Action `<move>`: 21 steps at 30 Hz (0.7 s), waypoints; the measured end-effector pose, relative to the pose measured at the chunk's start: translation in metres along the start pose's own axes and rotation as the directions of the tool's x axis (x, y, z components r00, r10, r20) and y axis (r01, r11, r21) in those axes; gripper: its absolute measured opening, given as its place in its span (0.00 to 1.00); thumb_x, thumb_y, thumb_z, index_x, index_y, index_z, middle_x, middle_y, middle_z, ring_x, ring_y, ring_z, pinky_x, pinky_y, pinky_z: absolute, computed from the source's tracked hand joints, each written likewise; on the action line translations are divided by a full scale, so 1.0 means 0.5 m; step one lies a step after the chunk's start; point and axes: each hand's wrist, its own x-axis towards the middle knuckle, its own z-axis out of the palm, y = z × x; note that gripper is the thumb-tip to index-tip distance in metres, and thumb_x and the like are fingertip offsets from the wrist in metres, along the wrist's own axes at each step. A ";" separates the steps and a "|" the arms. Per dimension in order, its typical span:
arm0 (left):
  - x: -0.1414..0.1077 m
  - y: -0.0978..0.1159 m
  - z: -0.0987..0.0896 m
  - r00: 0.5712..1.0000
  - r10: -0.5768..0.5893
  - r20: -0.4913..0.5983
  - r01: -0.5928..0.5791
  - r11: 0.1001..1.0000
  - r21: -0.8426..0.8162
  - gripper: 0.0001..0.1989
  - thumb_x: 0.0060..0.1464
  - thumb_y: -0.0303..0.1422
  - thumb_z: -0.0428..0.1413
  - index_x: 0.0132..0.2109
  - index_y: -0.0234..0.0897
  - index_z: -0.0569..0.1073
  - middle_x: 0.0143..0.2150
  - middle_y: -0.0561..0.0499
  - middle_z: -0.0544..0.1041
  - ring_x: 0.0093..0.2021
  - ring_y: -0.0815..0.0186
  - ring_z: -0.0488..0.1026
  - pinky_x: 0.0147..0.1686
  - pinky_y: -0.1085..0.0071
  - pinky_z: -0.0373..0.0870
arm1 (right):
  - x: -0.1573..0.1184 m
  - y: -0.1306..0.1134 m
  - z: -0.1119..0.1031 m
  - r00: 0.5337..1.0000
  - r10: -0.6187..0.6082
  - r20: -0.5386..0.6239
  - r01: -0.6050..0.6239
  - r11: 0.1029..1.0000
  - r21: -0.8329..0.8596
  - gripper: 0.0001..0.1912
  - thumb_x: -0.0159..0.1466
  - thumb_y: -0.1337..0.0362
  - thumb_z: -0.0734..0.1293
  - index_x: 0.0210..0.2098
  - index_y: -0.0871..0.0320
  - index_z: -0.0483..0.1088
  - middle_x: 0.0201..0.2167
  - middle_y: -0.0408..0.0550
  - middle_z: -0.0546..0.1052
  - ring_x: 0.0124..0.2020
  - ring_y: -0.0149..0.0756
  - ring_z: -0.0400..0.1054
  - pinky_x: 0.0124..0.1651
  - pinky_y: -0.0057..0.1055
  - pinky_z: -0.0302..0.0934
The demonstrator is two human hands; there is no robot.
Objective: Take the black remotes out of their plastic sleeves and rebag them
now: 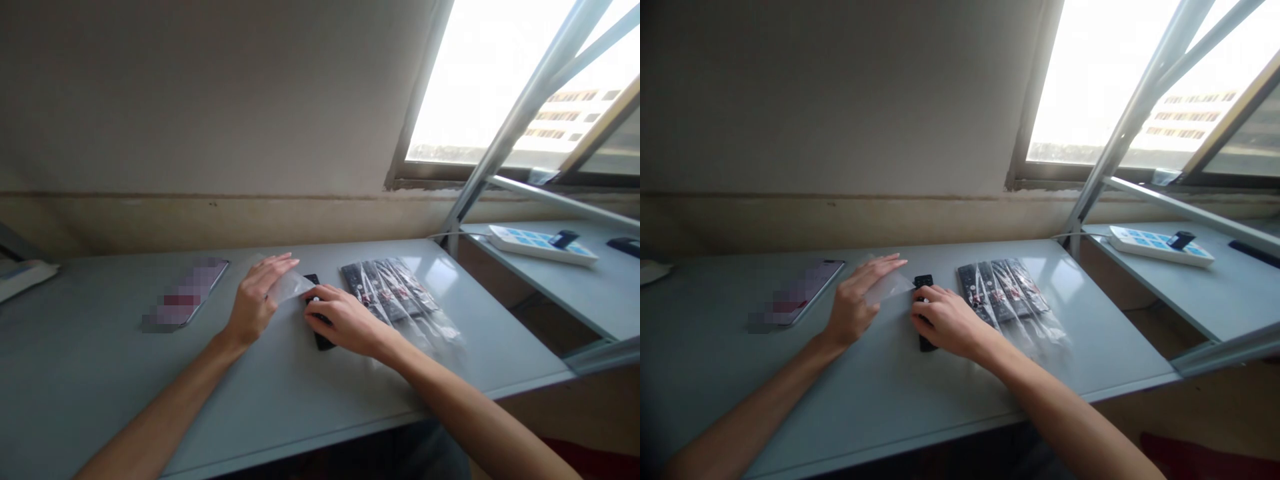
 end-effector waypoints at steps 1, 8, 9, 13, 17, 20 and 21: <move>0.000 0.004 -0.003 1.000 -0.005 -0.004 0.005 1.000 -0.016 0.31 0.53 0.20 0.46 0.62 0.40 0.74 0.62 0.46 0.78 0.64 0.56 0.73 0.67 0.53 0.65 | 0.000 0.002 0.000 1.000 0.016 0.000 -0.016 1.000 -0.010 0.08 0.72 0.68 0.65 0.39 0.57 0.76 0.52 0.54 0.78 0.51 0.42 0.73 0.56 0.37 0.67; -0.002 0.004 -0.002 1.000 -0.025 0.016 0.026 0.995 -0.096 0.21 0.61 0.30 0.56 0.60 0.42 0.77 0.59 0.46 0.81 0.60 0.53 0.78 0.67 0.49 0.66 | -0.003 0.013 0.008 0.998 0.070 -0.008 -0.070 0.996 -0.061 0.05 0.70 0.69 0.67 0.44 0.56 0.74 0.54 0.53 0.75 0.52 0.41 0.72 0.55 0.35 0.67; -0.002 0.003 -0.001 1.000 -0.021 0.020 0.023 0.994 -0.104 0.19 0.61 0.32 0.58 0.58 0.42 0.77 0.58 0.45 0.82 0.59 0.52 0.78 0.66 0.49 0.67 | -0.004 0.014 0.008 0.996 0.092 -0.011 -0.093 0.992 -0.085 0.08 0.69 0.69 0.68 0.47 0.56 0.73 0.55 0.53 0.74 0.53 0.42 0.71 0.55 0.36 0.67; 0.001 0.009 0.000 1.000 -0.003 0.016 0.005 0.992 -0.123 0.15 0.66 0.35 0.55 0.57 0.42 0.78 0.57 0.46 0.82 0.59 0.54 0.78 0.65 0.51 0.69 | -0.010 0.019 0.001 0.975 0.224 0.012 -0.220 0.966 -0.137 0.12 0.68 0.67 0.69 0.50 0.55 0.69 0.51 0.53 0.71 0.49 0.43 0.71 0.50 0.37 0.68; 0.006 0.020 -0.002 0.999 -0.001 -0.032 -0.002 0.996 -0.092 0.13 0.68 0.35 0.55 0.55 0.43 0.79 0.53 0.46 0.84 0.55 0.57 0.80 0.60 0.57 0.73 | -0.016 0.029 0.002 0.966 0.255 0.030 -0.249 0.960 -0.124 0.13 0.68 0.66 0.68 0.51 0.55 0.67 0.50 0.52 0.69 0.45 0.41 0.71 0.47 0.36 0.68; 0.007 0.021 -0.004 0.999 0.048 0.012 -0.047 0.997 -0.066 0.14 0.68 0.34 0.55 0.57 0.43 0.79 0.54 0.46 0.83 0.55 0.57 0.79 0.58 0.58 0.72 | -0.017 0.033 0.009 0.966 0.258 0.012 -0.255 0.962 -0.095 0.16 0.66 0.67 0.68 0.54 0.54 0.66 0.50 0.51 0.69 0.46 0.41 0.70 0.48 0.35 0.67; 0.006 0.019 -0.005 0.997 0.067 0.024 -0.065 0.996 -0.067 0.14 0.69 0.34 0.55 0.57 0.43 0.78 0.55 0.46 0.83 0.56 0.57 0.79 0.58 0.57 0.72 | -0.016 0.033 0.011 0.964 0.267 0.002 -0.266 0.961 -0.080 0.18 0.66 0.68 0.68 0.54 0.54 0.66 0.50 0.50 0.69 0.46 0.41 0.70 0.48 0.35 0.66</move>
